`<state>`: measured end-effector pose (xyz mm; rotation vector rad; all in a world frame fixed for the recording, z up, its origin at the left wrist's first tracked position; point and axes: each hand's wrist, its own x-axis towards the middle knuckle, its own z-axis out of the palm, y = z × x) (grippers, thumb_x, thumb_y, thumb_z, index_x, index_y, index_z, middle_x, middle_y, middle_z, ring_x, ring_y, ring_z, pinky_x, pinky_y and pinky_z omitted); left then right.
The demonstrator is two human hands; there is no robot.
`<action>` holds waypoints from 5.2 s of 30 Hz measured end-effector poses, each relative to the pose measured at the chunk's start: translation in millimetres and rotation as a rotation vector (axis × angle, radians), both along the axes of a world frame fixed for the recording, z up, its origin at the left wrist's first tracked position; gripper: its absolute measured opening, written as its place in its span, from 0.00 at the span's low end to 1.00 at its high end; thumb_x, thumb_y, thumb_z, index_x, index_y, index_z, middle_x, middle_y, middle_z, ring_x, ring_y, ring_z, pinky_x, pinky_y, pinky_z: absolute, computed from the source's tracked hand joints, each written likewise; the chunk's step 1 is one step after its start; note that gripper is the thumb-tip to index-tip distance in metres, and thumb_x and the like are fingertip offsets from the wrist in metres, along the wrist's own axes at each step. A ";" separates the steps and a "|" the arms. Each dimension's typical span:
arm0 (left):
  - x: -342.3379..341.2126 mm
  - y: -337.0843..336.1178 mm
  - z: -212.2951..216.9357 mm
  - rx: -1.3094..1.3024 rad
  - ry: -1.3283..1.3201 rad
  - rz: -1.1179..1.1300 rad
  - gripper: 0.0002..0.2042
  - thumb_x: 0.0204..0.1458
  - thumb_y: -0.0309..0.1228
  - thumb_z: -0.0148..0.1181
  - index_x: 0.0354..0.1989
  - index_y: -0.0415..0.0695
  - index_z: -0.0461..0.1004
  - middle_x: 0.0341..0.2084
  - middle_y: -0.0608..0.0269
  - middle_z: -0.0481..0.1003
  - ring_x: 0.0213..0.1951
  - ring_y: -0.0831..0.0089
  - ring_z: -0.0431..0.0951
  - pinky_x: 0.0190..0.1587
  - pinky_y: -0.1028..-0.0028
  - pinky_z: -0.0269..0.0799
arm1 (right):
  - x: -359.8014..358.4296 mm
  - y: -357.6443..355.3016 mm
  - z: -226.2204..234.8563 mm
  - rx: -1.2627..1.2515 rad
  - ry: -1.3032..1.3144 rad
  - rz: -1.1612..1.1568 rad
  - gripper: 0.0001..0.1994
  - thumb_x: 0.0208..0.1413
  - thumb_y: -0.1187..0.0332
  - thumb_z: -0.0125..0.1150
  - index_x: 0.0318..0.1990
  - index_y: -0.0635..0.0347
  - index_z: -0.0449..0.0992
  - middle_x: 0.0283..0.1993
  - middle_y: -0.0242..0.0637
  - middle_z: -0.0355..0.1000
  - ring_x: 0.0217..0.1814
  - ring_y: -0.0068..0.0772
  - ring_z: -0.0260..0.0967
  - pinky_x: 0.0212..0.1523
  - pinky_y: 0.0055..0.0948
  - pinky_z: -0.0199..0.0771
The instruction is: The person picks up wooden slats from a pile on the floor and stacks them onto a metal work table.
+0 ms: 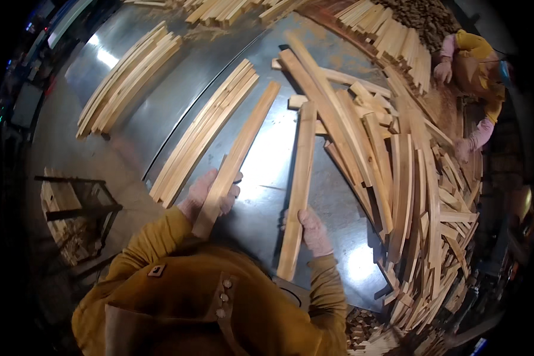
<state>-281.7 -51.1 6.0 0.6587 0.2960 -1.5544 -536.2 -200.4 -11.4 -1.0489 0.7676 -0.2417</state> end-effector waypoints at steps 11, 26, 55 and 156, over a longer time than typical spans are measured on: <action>-17.9 35.0 -69.4 -0.189 0.365 -0.117 0.27 0.60 0.52 0.36 0.50 0.38 0.62 0.30 0.62 0.67 0.29 0.71 0.69 0.31 0.72 0.70 | -30.3 99.7 16.3 0.790 -0.293 -0.210 0.30 0.52 0.61 0.63 0.60 0.61 0.59 0.51 0.44 0.67 0.45 0.38 0.70 0.43 0.37 0.77; -9.0 34.4 -40.5 -0.235 0.494 -0.129 0.42 0.50 0.71 0.30 0.62 0.48 0.55 0.49 0.44 0.66 0.39 0.52 0.72 0.35 0.59 0.72 | 4.5 93.0 27.3 0.285 -0.052 -0.258 0.25 0.59 0.52 0.51 0.54 0.65 0.63 0.40 0.39 0.70 0.33 0.29 0.69 0.34 0.30 0.76; 41.6 77.7 -13.4 1.208 -2.120 -0.665 0.41 0.37 0.45 0.69 0.59 0.43 0.54 0.50 0.53 0.61 0.53 0.57 0.65 0.54 0.62 0.63 | 84.7 103.7 -16.4 0.572 -0.363 -0.189 0.34 0.54 0.60 0.58 0.65 0.60 0.51 0.40 0.39 0.69 0.33 0.33 0.69 0.34 0.37 0.76; 105.0 -99.5 38.2 -0.072 -0.769 -0.043 0.13 0.54 0.30 0.55 0.45 0.44 0.62 0.26 0.62 0.68 0.24 0.72 0.71 0.22 0.71 0.71 | 115.0 203.5 34.3 -0.141 0.348 -0.042 0.34 0.54 0.65 0.57 0.67 0.55 0.50 0.49 0.44 0.70 0.48 0.35 0.69 0.47 0.27 0.69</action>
